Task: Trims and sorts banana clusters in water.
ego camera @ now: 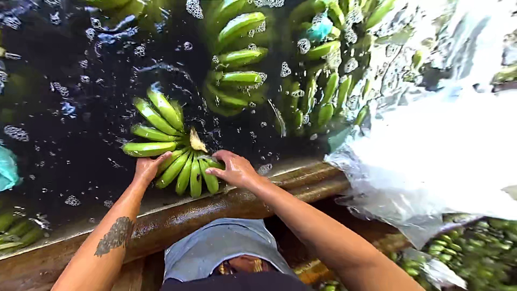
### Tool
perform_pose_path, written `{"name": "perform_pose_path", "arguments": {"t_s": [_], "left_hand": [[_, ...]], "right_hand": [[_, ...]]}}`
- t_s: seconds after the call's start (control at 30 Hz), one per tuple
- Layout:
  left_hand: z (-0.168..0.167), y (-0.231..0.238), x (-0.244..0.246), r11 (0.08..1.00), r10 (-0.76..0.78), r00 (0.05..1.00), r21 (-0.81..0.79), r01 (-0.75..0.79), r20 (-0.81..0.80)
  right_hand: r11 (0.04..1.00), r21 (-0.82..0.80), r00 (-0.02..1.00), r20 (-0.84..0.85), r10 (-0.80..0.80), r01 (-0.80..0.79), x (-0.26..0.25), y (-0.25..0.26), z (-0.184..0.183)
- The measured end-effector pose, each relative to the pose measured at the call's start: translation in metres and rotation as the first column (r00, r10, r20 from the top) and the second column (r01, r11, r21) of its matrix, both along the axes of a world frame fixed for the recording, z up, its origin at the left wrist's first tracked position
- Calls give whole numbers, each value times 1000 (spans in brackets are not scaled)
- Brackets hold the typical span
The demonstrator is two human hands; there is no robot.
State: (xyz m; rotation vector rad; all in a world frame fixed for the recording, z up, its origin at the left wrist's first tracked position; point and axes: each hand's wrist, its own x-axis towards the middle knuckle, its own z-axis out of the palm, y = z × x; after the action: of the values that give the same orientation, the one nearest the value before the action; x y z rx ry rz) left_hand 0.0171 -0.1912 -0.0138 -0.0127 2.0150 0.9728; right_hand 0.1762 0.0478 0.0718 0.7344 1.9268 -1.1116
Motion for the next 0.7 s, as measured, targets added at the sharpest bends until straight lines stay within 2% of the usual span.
{"name": "perform_pose_path", "arguments": {"t_s": [0.1, 0.17, 0.23, 0.37, 0.43, 0.5, 0.53, 0.6, 0.67, 0.7], "left_hand": [[-9, 8, 0, 996, 84, 993, 31, -82, -87], [-8, 14, -7, 999, 37, 990, -29, -41, -134], [-8, 18, -14, 994, -44, 986, -103, 27, -161], [-14, 19, -29, 994, -102, 981, -57, 94, -166], [-19, 14, -34, 996, -82, 983, 25, 87, -163], [-23, 9, -36, 994, -18, 994, 109, 31, -111], [-25, 7, -36, 991, 8, 996, 136, 4, -89], [-28, 5, -35, 990, 32, 998, 138, -26, -45], [-21, 3, -34, 996, 57, 998, 75, -57, 4], [-12, 0, -32, 993, 107, 993, 45, -109, 51]], "right_hand": [[984, 176, 980, -186, 65, -32, -9, 1, -6], [959, 281, 916, -377, 133, -23, -17, -1, -19], [947, 322, 845, -505, 175, -4, -22, 1, -35], [959, 279, 859, -502, 104, 46, -37, 22, -50], [977, 165, 880, -473, -39, 132, -38, 30, -67], [961, -70, 902, -332, -274, 267, -36, 30, -90], [909, -211, 888, -223, -403, 360, -36, 25, -99], [726, -419, 809, 36, -587, 546, -45, 11, -102], [627, -477, 753, 124, -646, 616, -63, -3, -97], [623, -499, 754, 101, -649, 602, -70, -9, -97]]}}
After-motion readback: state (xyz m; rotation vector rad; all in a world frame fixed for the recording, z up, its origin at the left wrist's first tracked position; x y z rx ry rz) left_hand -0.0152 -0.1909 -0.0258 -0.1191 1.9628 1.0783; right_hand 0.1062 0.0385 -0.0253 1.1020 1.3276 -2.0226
